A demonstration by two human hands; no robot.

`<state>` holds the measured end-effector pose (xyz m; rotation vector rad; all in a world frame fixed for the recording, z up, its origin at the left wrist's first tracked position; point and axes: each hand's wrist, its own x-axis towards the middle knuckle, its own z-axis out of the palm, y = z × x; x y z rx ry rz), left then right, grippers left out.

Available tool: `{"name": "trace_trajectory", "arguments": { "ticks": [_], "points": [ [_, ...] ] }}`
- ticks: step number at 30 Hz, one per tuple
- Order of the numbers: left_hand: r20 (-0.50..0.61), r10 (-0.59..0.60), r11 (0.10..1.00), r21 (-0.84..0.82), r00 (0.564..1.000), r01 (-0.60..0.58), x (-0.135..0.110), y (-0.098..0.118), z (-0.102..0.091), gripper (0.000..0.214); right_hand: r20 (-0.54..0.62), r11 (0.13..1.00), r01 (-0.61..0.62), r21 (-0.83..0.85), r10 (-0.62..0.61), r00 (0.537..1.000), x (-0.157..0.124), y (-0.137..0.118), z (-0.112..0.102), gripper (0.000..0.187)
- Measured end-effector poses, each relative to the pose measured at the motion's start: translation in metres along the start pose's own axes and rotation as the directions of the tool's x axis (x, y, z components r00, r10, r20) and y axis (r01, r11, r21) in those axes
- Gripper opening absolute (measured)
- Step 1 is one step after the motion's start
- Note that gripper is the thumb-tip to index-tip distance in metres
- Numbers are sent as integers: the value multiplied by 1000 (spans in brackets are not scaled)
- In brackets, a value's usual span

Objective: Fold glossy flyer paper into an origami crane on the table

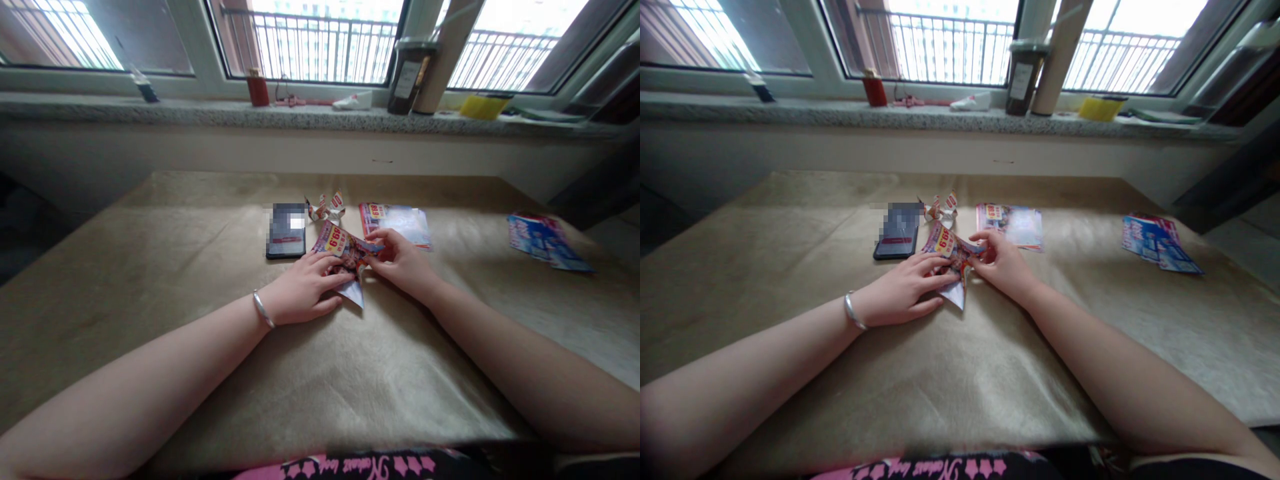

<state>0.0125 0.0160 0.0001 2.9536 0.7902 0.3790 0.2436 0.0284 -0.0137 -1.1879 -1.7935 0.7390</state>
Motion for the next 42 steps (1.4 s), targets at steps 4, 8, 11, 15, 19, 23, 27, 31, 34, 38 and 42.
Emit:
{"name": "trace_trajectory", "arguments": {
  "ticks": [4,8,11,15,19,23,27,31,34,38,42],
  "points": [
    [-37,-13,999,-38,999,12,1,0,1,39,35,999,-30,-12,30,999,-1,-3,1,29],
    [-73,-49,995,-90,996,42,2,1,1,35,46,996,-46,-77,50,998,-3,-7,2,30],
    [-113,-75,993,-103,991,63,1,0,3,46,54,998,-40,-56,43,998,-4,-9,2,26],
    [-190,-39,995,-94,981,21,0,-3,5,71,95,999,15,-34,-12,995,-4,-9,2,17],
    [-235,12,999,-31,972,-20,-1,-6,7,84,151,998,35,-43,-28,988,-5,-9,1,15],
    [-282,64,997,62,957,-48,0,-5,4,90,184,998,60,-30,-53,981,-6,-10,0,13],
    [-318,96,993,97,943,-68,1,-2,1,89,193,995,102,-12,-98,976,-8,-11,-1,11],
    [-331,92,995,70,939,-73,0,-1,0,87,139,977,204,-68,-193,971,-8,-17,-3,13],
    [-334,62,998,50,941,-48,-1,-1,-1,87,142,958,276,-74,-263,954,-8,-22,-4,20],
    [-334,45,998,48,941,-30,-2,0,-2,85,123,941,331,-75,-321,939,-9,-25,-4,18],
    [-361,49,998,49,931,-34,-1,2,-3,78,65,919,375,-120,-370,927,-10,-26,-4,18]
  ]
}}
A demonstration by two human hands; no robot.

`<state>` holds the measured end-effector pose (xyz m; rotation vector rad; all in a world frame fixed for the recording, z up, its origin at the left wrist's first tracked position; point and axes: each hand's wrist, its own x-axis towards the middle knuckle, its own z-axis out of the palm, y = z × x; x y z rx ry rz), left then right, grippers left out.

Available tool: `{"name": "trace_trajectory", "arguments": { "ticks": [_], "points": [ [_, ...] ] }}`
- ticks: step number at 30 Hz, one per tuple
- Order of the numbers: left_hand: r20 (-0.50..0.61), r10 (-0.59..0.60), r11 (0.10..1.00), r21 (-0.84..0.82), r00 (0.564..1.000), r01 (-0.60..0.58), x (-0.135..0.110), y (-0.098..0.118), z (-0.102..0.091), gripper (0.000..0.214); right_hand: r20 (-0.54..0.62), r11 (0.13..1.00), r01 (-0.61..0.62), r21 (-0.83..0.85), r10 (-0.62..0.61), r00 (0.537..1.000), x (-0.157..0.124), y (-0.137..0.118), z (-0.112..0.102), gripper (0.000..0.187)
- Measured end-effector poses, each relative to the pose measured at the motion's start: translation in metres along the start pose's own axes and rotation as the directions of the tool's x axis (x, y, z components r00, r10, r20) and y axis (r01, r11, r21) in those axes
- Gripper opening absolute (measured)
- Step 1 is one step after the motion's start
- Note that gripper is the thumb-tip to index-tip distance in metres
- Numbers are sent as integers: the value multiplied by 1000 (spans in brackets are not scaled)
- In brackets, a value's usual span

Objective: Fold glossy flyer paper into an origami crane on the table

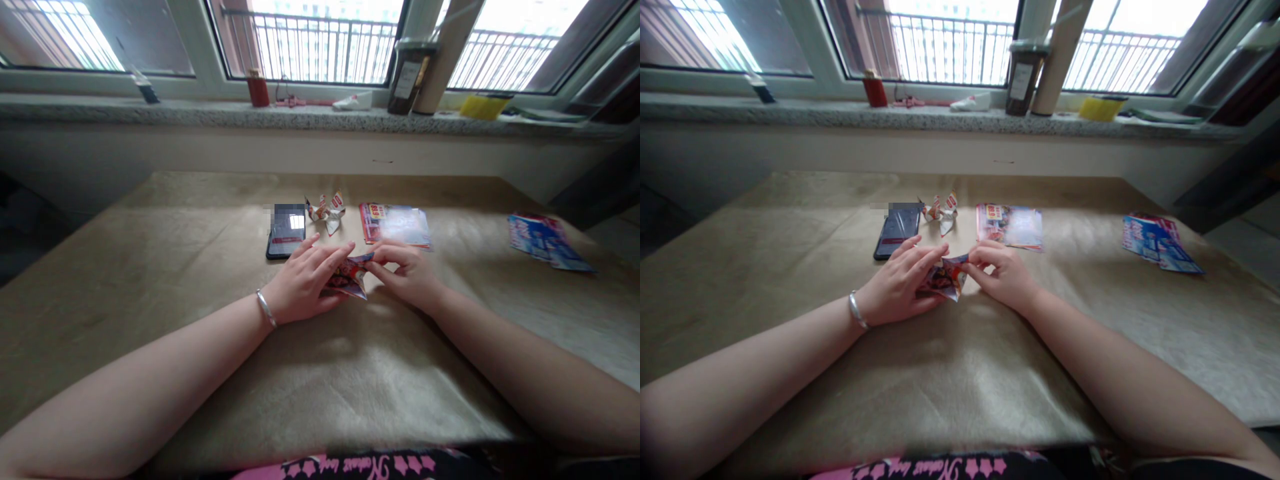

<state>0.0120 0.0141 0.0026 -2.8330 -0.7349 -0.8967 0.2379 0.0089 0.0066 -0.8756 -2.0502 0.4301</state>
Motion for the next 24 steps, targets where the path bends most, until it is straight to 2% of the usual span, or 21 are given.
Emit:
{"name": "trace_trajectory", "arguments": {
  "ticks": [6,13,20,24],
  "points": [
    [-36,-15,1000,-16,999,14,1,1,0,78,-22,999,15,-42,-16,1000,0,-6,2,14],
    [-77,-39,996,-80,996,33,3,0,0,70,-40,991,-66,118,71,997,0,-12,4,9],
    [-123,-75,980,-191,990,51,6,1,-1,67,49,987,17,157,-25,998,-2,-8,0,11],
    [-162,-82,975,-216,983,46,6,0,-1,57,50,995,97,31,-99,994,-2,-5,5,20]
  ]
}}
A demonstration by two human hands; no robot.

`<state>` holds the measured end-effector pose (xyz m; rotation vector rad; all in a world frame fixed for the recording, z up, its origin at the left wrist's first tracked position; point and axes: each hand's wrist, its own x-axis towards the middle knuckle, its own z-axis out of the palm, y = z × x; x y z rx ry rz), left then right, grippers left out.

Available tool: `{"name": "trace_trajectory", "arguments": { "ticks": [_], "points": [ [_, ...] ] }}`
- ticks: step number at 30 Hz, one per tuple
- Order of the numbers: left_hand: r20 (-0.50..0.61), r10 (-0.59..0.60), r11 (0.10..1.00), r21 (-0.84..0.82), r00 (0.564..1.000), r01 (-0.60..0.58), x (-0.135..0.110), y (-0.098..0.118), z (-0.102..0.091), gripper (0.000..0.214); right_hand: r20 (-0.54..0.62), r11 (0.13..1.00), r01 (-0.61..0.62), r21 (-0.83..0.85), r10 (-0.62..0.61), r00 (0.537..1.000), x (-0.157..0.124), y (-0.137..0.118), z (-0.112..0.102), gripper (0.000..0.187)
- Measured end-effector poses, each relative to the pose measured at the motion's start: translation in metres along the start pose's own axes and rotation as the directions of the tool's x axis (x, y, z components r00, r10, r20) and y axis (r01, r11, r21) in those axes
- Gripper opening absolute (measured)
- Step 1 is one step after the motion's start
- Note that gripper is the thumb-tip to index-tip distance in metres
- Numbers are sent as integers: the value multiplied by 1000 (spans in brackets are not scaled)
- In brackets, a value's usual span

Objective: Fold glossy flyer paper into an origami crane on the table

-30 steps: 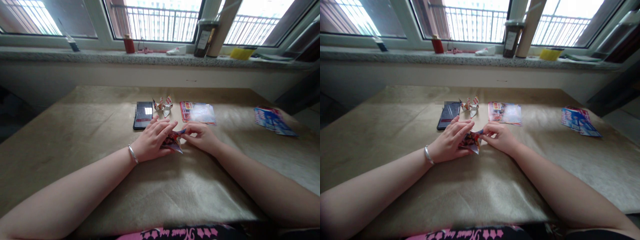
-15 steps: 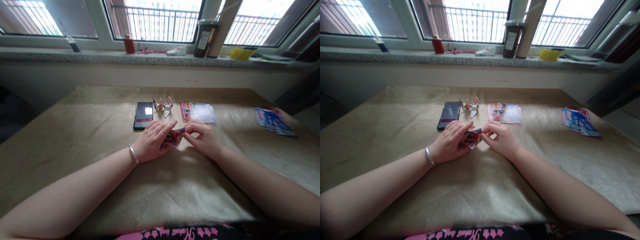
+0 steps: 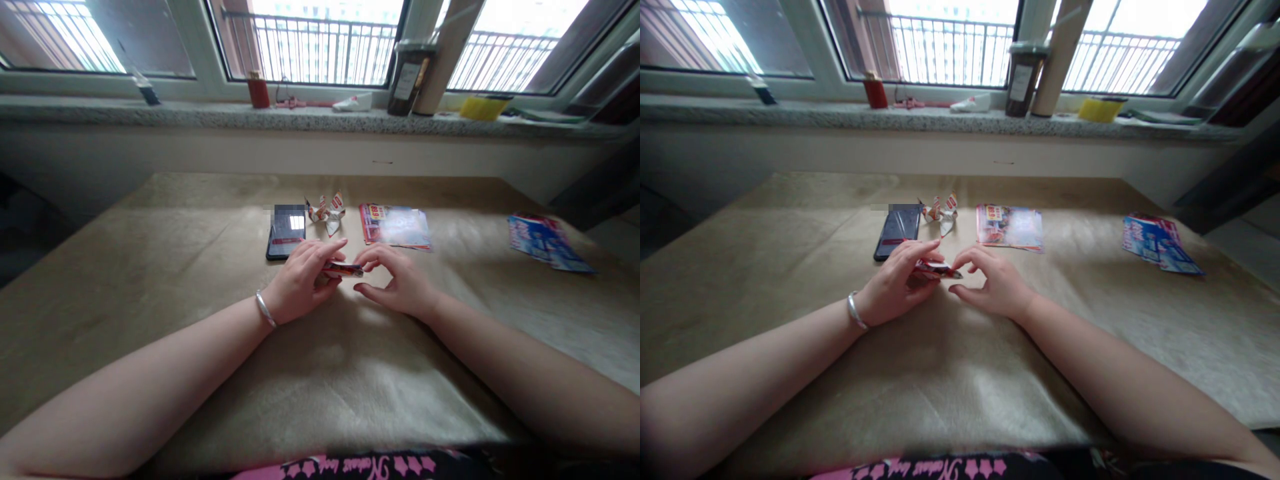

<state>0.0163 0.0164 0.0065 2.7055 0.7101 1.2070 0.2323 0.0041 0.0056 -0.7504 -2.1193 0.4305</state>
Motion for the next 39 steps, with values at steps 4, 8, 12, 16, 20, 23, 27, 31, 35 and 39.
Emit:
{"name": "trace_trajectory", "arguments": {
  "ticks": [4,8,12,16,20,23,27,31,35,39],
  "points": [
    [1,-1,1000,0,1000,1,1,0,1,33,-36,998,-6,-57,4,999,0,-1,4,12],
    [16,37,999,-16,999,-37,3,1,-1,21,-92,997,0,-81,-7,996,1,-5,4,5],
    [-12,68,998,-5,998,-68,3,0,-4,21,-114,991,6,-131,-21,993,1,-5,3,5],
    [-82,82,996,46,993,-78,3,-1,-5,18,-136,979,15,-203,-44,990,1,-5,2,8],
    [-111,58,996,71,992,-50,2,0,-2,11,-157,967,53,-248,-94,983,1,-6,-1,12],
    [-100,18,998,54,995,-12,2,-1,0,8,-134,966,96,-240,-131,982,2,-7,-3,12],
    [-70,-12,1000,11,997,13,3,-1,1,12,-139,968,98,-233,-133,981,3,-6,-3,10],
    [-58,5,998,-59,998,-8,4,3,-1,20,-159,960,97,-262,-142,977,4,-9,-1,11],
    [-113,-23,999,-46,993,18,6,5,-3,18,-143,945,127,-301,-176,974,6,-14,0,11],
    [-165,-43,999,-6,985,43,7,5,-2,13,-164,938,136,-319,-196,967,8,-17,-1,13]
  ]
}}
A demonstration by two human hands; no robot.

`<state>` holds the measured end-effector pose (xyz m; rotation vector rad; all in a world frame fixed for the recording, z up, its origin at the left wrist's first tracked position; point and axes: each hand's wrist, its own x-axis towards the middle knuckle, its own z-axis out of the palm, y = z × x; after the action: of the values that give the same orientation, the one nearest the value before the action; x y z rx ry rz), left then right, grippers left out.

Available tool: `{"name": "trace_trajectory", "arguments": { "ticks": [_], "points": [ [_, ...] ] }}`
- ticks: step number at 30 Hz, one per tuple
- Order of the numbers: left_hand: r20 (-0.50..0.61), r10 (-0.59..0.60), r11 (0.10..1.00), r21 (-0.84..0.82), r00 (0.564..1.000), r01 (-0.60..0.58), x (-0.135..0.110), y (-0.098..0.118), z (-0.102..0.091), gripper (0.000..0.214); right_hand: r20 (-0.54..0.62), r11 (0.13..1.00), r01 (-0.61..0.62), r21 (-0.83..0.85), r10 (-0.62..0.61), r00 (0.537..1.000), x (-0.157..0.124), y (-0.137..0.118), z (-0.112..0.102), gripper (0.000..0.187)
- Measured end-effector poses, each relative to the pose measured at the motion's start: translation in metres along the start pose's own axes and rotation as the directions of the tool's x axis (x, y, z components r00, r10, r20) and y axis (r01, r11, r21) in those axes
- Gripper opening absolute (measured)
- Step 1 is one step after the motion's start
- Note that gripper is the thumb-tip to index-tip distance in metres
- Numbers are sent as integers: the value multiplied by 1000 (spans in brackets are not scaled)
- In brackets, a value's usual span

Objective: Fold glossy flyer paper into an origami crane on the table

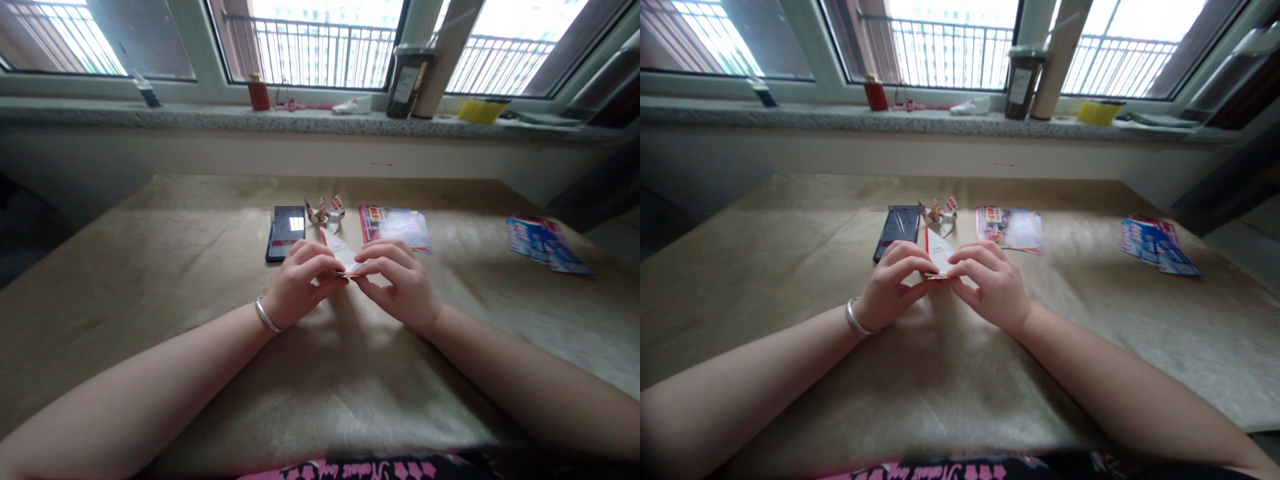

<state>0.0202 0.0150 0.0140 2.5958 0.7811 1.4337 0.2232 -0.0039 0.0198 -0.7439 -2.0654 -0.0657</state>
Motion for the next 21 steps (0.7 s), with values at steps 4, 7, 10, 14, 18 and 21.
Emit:
{"name": "trace_trajectory", "arguments": {
  "ticks": [4,7,10,14,18,21],
  "points": [
    [-33,-4,999,-42,999,2,0,0,1,8,-9,1000,-5,3,5,1000,1,0,-1,12],
    [-54,-7,997,-71,999,3,0,0,1,6,-13,1000,-8,1,8,1000,2,-1,-2,13],
    [-78,-4,994,-111,997,-5,0,0,0,4,-11,1000,-18,1,18,1000,1,1,-2,15],
    [-81,0,989,-144,997,-12,0,-1,-1,5,-10,1000,-13,-3,13,1000,-1,3,-1,14],
    [-82,-10,981,-195,997,-6,-1,-3,1,6,-4,1000,10,-10,-10,1000,0,5,-1,17],
    [-75,-48,971,-235,996,29,-2,-4,3,7,18,999,43,3,-43,999,0,7,0,21]
  ]
}}
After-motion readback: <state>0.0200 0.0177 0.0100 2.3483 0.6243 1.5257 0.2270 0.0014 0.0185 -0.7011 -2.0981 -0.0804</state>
